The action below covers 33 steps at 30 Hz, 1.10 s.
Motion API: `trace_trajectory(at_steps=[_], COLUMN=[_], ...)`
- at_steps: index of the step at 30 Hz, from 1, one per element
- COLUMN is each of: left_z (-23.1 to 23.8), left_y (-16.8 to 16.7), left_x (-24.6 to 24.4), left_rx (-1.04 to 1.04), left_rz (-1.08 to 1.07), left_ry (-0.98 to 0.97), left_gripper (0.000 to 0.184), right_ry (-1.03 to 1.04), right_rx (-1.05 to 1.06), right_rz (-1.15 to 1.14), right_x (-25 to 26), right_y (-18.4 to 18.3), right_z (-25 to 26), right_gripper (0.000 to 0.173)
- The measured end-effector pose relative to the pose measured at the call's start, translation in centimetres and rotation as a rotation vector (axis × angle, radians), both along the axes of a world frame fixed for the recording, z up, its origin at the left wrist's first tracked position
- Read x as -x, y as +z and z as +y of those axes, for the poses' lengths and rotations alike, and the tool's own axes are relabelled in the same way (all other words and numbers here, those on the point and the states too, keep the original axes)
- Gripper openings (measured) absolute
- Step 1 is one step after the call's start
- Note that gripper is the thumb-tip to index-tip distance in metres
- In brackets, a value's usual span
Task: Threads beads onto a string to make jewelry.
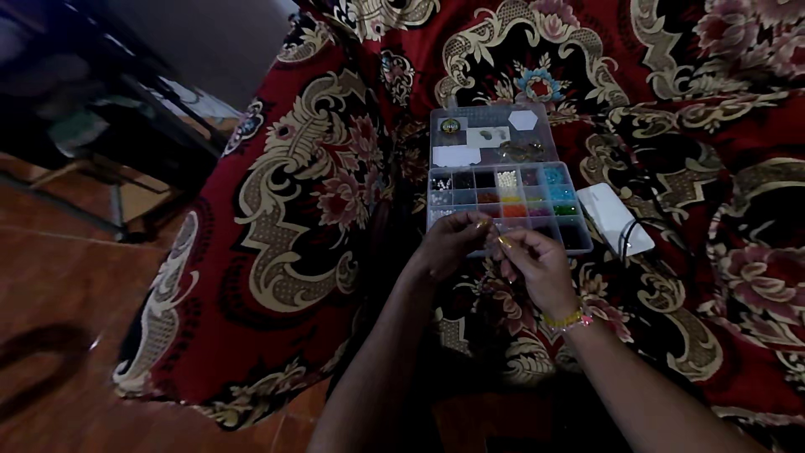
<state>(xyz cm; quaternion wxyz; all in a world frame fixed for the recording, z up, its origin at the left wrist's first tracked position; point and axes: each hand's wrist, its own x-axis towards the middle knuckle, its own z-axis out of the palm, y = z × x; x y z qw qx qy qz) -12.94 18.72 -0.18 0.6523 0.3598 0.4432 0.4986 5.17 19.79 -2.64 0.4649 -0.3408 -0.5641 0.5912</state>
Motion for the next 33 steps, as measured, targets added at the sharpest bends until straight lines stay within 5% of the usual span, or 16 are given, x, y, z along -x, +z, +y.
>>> trace_trajectory(at_steps=[33], left_z=[0.28], left_y=[-1.11], left_x=[-0.10], left_rx=[0.029], left_rz=[-0.098], left_ry=[-0.063], left_gripper=[0.017], right_ry=[0.010], right_rx=[0.007], right_rz=[0.088], right_x=[0.05], right_y=[-0.22], right_z=[-0.13], right_gripper=[0.012])
